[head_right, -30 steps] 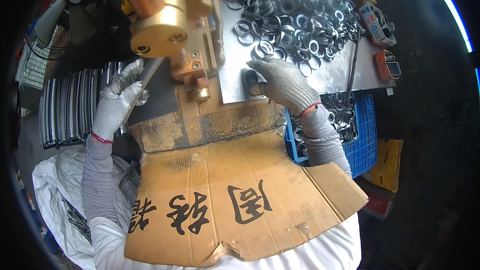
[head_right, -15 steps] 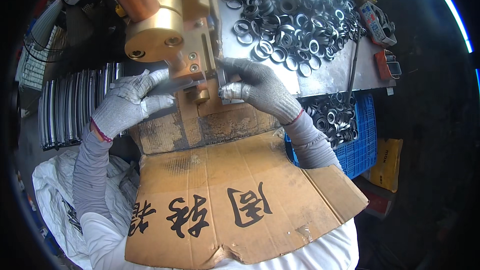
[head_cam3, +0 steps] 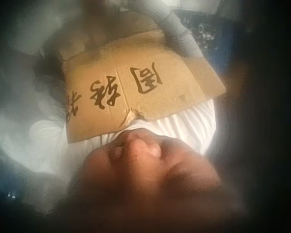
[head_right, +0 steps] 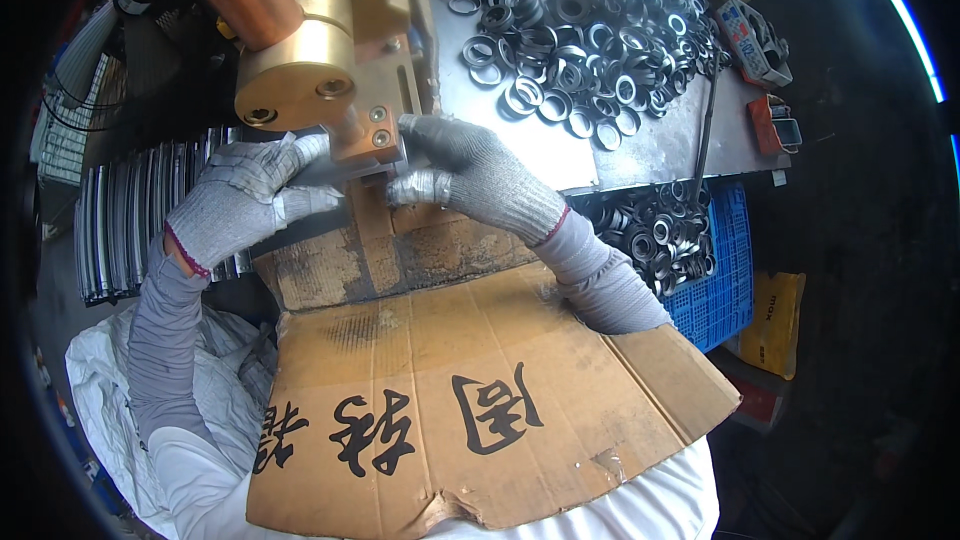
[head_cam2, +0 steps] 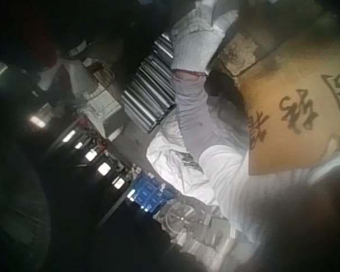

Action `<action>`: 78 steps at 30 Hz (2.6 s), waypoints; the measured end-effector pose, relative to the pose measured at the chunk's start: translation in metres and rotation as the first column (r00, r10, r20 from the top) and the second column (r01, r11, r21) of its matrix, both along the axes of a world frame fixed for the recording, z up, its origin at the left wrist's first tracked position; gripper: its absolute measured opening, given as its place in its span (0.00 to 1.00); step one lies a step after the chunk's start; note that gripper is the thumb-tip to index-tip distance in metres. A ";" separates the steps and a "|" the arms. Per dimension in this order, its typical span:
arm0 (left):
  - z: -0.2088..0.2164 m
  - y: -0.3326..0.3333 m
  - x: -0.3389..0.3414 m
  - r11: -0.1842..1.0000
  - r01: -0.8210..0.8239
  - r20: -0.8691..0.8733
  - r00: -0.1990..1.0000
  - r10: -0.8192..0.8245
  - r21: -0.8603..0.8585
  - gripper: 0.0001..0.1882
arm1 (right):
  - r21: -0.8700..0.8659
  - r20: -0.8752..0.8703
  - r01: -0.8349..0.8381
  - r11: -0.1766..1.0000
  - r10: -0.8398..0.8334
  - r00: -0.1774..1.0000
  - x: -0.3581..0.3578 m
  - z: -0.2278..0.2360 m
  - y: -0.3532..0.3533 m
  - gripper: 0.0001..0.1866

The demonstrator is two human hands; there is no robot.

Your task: Use a spot welding machine to attach metal rings to the ends of cylindrical metal tubes.

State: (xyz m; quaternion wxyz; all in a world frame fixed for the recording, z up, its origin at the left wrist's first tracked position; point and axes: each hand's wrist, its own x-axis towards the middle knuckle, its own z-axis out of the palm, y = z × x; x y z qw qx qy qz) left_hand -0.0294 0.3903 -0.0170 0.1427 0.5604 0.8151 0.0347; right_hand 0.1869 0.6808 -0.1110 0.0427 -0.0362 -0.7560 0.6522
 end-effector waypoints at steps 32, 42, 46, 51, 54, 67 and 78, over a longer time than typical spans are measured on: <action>0.007 0.002 0.003 0.992 -0.032 0.034 0.999 0.036 -0.122 0.49 | 0.154 0.033 -0.045 0.987 0.040 0.999 -0.006 -0.001 0.015 0.41; 0.015 0.009 -0.012 0.966 -0.134 0.215 0.959 0.182 -0.219 0.50 | 0.290 -0.130 0.037 0.956 0.001 0.992 -0.002 0.007 0.000 0.46; 0.009 0.006 -0.016 0.971 -0.166 0.248 0.947 0.206 -0.173 0.45 | 0.372 -0.096 0.037 0.927 -0.002 0.995 0.000 0.015 0.000 0.45; 0.012 0.003 -0.018 0.987 -0.099 0.236 0.963 0.127 -0.129 0.46 | 0.386 -0.085 0.043 0.922 -0.011 0.996 -0.002 0.014 -0.002 0.41; 0.009 -0.004 -0.014 0.993 -0.069 0.134 0.988 0.082 -0.097 0.41 | 0.275 -0.018 -0.039 0.961 0.045 0.999 -0.003 0.026 -0.002 0.43; -0.103 -0.132 -0.037 0.804 -0.412 -0.287 0.782 0.554 0.428 0.18 | 0.141 0.050 -0.025 0.990 0.019 0.999 0.003 0.037 -0.013 0.34; -0.140 -0.132 0.001 0.917 -0.105 -0.398 0.878 0.267 0.384 0.24 | 0.138 0.077 0.003 0.990 -0.014 0.997 0.001 0.041 -0.020 0.34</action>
